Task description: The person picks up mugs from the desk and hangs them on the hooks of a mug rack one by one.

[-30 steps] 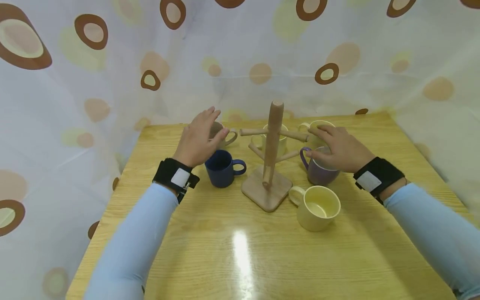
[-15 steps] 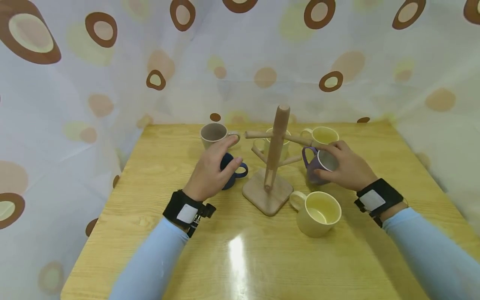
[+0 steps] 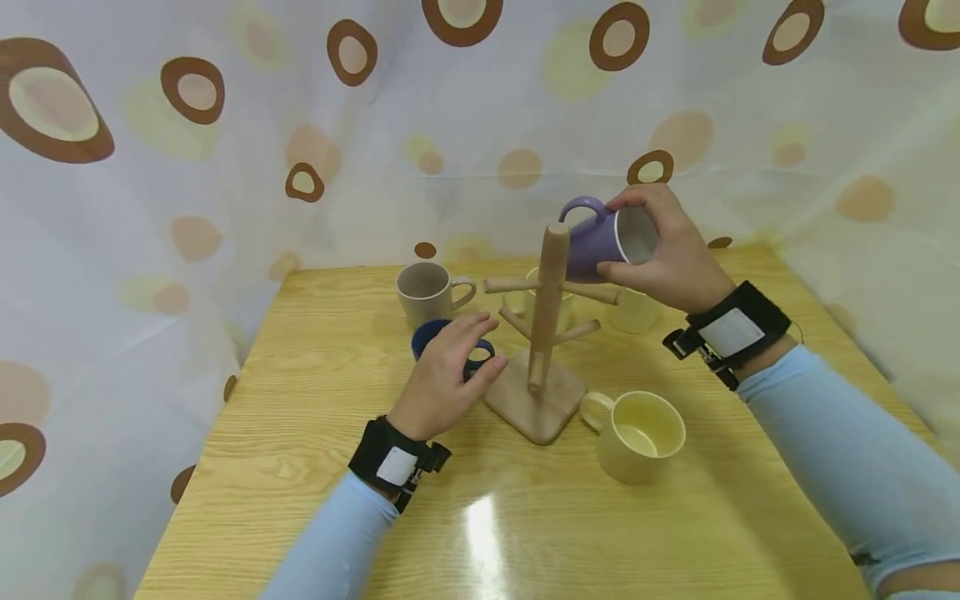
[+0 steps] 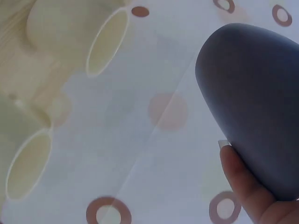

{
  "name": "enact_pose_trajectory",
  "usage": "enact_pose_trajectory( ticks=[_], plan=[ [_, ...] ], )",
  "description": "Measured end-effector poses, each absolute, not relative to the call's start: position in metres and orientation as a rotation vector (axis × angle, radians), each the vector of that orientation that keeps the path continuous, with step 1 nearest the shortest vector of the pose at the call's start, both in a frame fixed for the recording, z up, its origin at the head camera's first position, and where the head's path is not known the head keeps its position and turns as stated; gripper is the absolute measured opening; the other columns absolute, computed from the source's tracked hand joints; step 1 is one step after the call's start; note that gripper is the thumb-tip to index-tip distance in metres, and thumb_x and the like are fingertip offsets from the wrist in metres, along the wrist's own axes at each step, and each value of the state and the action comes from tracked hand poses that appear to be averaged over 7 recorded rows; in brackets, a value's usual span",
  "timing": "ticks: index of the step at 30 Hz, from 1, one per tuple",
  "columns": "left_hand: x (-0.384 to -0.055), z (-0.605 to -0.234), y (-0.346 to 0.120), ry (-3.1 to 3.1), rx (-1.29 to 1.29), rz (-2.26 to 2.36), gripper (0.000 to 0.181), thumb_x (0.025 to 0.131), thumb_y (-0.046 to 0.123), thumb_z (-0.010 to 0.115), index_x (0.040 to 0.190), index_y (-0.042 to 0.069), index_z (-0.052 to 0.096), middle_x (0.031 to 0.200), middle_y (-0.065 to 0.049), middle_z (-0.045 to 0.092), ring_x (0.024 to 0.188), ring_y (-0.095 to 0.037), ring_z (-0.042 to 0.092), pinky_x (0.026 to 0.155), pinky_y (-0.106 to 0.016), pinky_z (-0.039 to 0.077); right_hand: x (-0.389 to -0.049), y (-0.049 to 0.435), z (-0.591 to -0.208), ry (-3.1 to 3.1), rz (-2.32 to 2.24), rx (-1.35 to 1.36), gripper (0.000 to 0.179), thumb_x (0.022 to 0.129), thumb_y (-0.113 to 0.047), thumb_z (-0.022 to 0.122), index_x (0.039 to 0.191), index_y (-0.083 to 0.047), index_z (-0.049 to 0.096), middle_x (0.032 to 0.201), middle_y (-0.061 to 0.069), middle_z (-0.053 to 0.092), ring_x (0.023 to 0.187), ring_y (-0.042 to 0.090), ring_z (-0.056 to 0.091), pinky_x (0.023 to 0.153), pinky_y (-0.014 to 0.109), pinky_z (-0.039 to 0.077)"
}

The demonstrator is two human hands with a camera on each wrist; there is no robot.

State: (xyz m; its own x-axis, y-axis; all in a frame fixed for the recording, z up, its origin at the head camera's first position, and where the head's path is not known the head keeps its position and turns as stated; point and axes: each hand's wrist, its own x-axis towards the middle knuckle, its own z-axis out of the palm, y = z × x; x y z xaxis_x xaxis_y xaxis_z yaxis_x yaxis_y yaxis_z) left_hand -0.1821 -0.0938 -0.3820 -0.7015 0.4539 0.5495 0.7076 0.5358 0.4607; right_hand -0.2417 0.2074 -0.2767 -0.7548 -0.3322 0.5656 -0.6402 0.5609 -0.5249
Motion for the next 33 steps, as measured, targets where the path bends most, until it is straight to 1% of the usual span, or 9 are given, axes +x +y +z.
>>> enact_pose_trajectory(
  ticks=[5,9,11,18,23,25,28,31,33],
  plan=[
    [-0.181,-0.381,-0.091,-2.415,-0.94,-0.991,0.058,0.098,0.049,0.039,0.133,0.005,0.051,0.141,-0.012,0.045,0.134,-0.025,0.038,0.111,-0.039,0.031,-0.229,0.19,-0.274,-2.334,1.09,0.929,0.061,0.063,0.011,0.079,0.116,0.005,0.048,0.121,0.014,0.044,0.112,0.018,0.04,0.092,0.025,0.036],
    [-0.18,-0.379,-0.085,-2.415,-0.957,-0.998,0.056,0.098,0.048,0.041,0.133,0.005,0.05,0.142,-0.011,0.044,0.135,-0.024,0.036,0.111,-0.038,0.03,-0.216,0.183,-0.275,-2.309,1.095,1.016,0.063,0.06,0.012,0.082,0.113,0.009,0.049,0.118,0.021,0.045,0.111,0.017,0.041,0.096,0.027,0.035],
    [-0.181,-0.378,-0.082,-2.413,-0.973,-0.999,0.054,0.098,0.046,0.043,0.134,0.006,0.05,0.142,-0.01,0.044,0.135,-0.023,0.036,0.111,-0.038,0.03,-0.212,0.183,-0.279,-2.318,1.091,1.035,0.064,0.058,0.011,0.083,0.114,0.008,0.05,0.119,0.021,0.045,0.112,0.017,0.04,0.098,0.028,0.034],
    [-0.183,-0.378,-0.072,-2.399,-1.028,-1.006,0.052,0.098,0.041,0.046,0.136,0.005,0.048,0.14,-0.01,0.046,0.133,-0.021,0.039,0.111,-0.041,0.03,-0.207,0.184,-0.293,-2.401,1.155,1.021,0.057,0.065,0.007,0.08,0.115,0.003,0.053,0.125,0.018,0.046,0.115,0.013,0.041,0.098,0.033,0.034],
    [-0.185,-0.376,-0.07,-2.397,-1.036,-0.987,0.052,0.098,0.042,0.045,0.135,0.005,0.048,0.14,-0.011,0.046,0.133,-0.022,0.039,0.11,-0.042,0.031,-0.208,0.184,-0.297,-2.418,1.167,1.019,0.066,0.066,0.006,0.08,0.123,0.002,0.049,0.131,0.018,0.043,0.118,0.015,0.041,0.099,0.041,0.035],
    [-0.187,-0.375,-0.069,-2.391,-1.038,-0.966,0.053,0.098,0.043,0.044,0.134,0.005,0.049,0.139,-0.011,0.047,0.132,-0.023,0.04,0.11,-0.042,0.031,-0.21,0.188,-0.301,-2.428,1.142,1.018,0.074,0.066,0.004,0.081,0.131,0.0,0.045,0.136,0.017,0.04,0.122,0.02,0.039,0.099,0.046,0.035],
    [-0.189,-0.374,-0.069,-2.375,-1.042,-0.948,0.053,0.098,0.043,0.044,0.135,0.004,0.048,0.137,-0.012,0.048,0.131,-0.023,0.041,0.109,-0.041,0.032,-0.207,0.2,-0.31,-2.448,1.056,0.944,0.085,0.068,-0.004,0.083,0.141,-0.009,0.039,0.144,0.012,0.035,0.13,0.025,0.035,0.1,0.05,0.035],
    [-0.189,-0.373,-0.07,-2.357,-1.045,-0.957,0.052,0.098,0.041,0.046,0.134,0.003,0.048,0.135,-0.011,0.05,0.128,-0.021,0.043,0.107,-0.04,0.035,-0.192,0.218,-0.327,-2.47,0.881,0.821,0.078,0.072,-0.016,0.082,0.139,-0.011,0.043,0.14,0.011,0.04,0.128,0.027,0.037,0.099,0.048,0.036],
    [-0.187,-0.374,-0.072,-2.352,-1.035,-0.974,0.052,0.098,0.041,0.047,0.134,0.003,0.049,0.135,-0.011,0.049,0.127,-0.02,0.044,0.106,-0.039,0.035,-0.171,0.225,-0.339,-2.505,0.705,0.756,0.069,0.072,-0.026,0.081,0.132,-0.008,0.051,0.13,0.013,0.047,0.117,0.029,0.045,0.09,0.047,0.04]
  ],
)
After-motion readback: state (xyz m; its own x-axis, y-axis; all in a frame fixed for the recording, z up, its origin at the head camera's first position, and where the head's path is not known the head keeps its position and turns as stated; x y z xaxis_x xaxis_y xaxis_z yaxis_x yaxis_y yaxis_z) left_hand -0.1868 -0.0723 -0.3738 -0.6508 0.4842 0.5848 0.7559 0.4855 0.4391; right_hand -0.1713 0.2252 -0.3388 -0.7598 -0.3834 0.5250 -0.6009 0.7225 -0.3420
